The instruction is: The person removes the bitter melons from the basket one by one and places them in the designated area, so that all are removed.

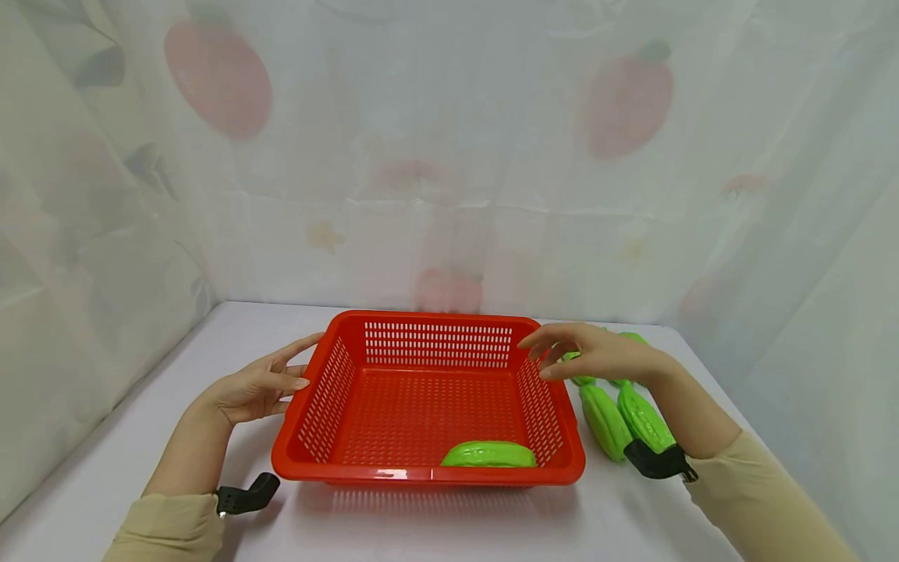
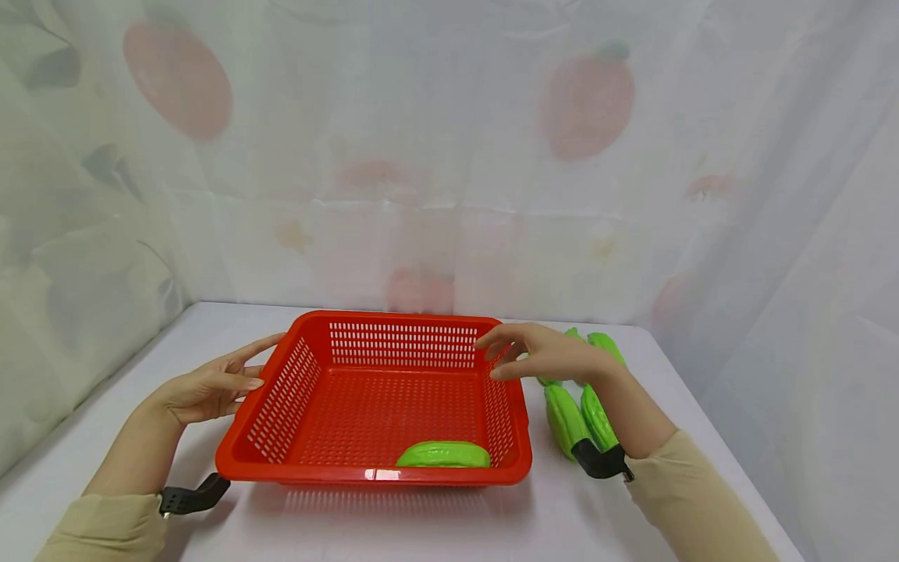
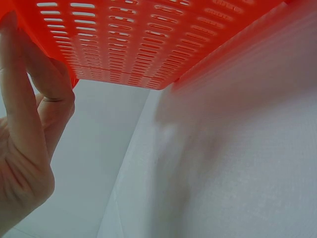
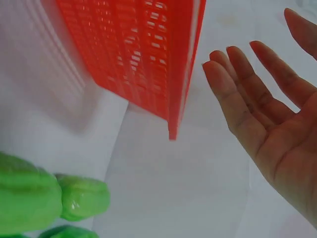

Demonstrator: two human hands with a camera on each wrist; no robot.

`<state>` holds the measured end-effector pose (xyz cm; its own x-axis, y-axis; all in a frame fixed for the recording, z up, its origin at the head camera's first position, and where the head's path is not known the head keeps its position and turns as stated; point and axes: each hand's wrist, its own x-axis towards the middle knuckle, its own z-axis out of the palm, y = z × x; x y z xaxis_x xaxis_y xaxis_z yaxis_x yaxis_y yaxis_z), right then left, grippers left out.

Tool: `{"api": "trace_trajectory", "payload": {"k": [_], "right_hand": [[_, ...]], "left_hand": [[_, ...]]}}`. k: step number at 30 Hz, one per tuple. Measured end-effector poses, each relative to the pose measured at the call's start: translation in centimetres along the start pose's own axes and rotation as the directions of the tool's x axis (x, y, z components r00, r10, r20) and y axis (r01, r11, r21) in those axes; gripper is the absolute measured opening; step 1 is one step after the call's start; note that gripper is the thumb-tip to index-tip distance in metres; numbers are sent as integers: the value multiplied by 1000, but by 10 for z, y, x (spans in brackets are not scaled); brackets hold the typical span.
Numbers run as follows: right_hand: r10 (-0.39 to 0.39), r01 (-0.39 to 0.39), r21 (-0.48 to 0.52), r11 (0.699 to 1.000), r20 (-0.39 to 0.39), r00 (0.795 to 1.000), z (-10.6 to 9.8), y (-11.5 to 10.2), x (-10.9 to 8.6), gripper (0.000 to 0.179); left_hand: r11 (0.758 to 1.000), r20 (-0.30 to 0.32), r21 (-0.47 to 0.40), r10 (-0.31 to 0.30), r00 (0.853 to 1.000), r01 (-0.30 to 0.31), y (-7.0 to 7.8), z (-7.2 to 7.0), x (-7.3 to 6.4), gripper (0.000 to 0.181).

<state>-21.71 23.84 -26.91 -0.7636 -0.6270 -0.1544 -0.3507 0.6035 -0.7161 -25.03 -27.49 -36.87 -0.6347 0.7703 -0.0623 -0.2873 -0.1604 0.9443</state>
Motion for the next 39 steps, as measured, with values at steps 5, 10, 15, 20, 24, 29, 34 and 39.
{"api": "trace_trajectory", "payload": {"k": [5, 10, 15, 20, 24, 29, 34, 39], "right_hand": [[-35, 33, 43, 999, 41, 999, 10, -1, 9, 39], [-44, 39, 68, 997, 78, 996, 22, -1, 19, 41], [-61, 51, 86, 995, 117, 991, 35, 1, 30, 44], [-75, 61, 97, 993, 149, 986, 45, 1, 39, 44], [-74, 59, 95, 994, 168, 983, 51, 0, 44, 44], [-82, 58, 121, 991, 206, 975, 58, -1, 49, 44], [-62, 27, 137, 990, 257, 965, 66, 0, 55, 46], [-38, 3, 122, 993, 288, 957, 72, 1, 60, 49]], "left_hand": [[1000, 3, 4, 1, 1000, -1, 0, 0, 0, 70], [1000, 0, 3, -1, 1000, 1, 0, 0, 0, 70], [1000, -1, 0, -1, 1000, 1, 0, 1, -1, 70], [1000, -11, 2, -3, 1000, 3, -1, 2, -1, 70], [1000, -8, 1, 1, 1000, -1, -1, 1, -1, 70], [1000, 6, -7, 6, 1000, -6, 0, 0, -1, 69], [1000, 7, -6, 4, 1000, -4, 0, 0, -1, 69], [1000, 5, 0, 3, 1000, -3, 0, 0, 0, 68]]}}
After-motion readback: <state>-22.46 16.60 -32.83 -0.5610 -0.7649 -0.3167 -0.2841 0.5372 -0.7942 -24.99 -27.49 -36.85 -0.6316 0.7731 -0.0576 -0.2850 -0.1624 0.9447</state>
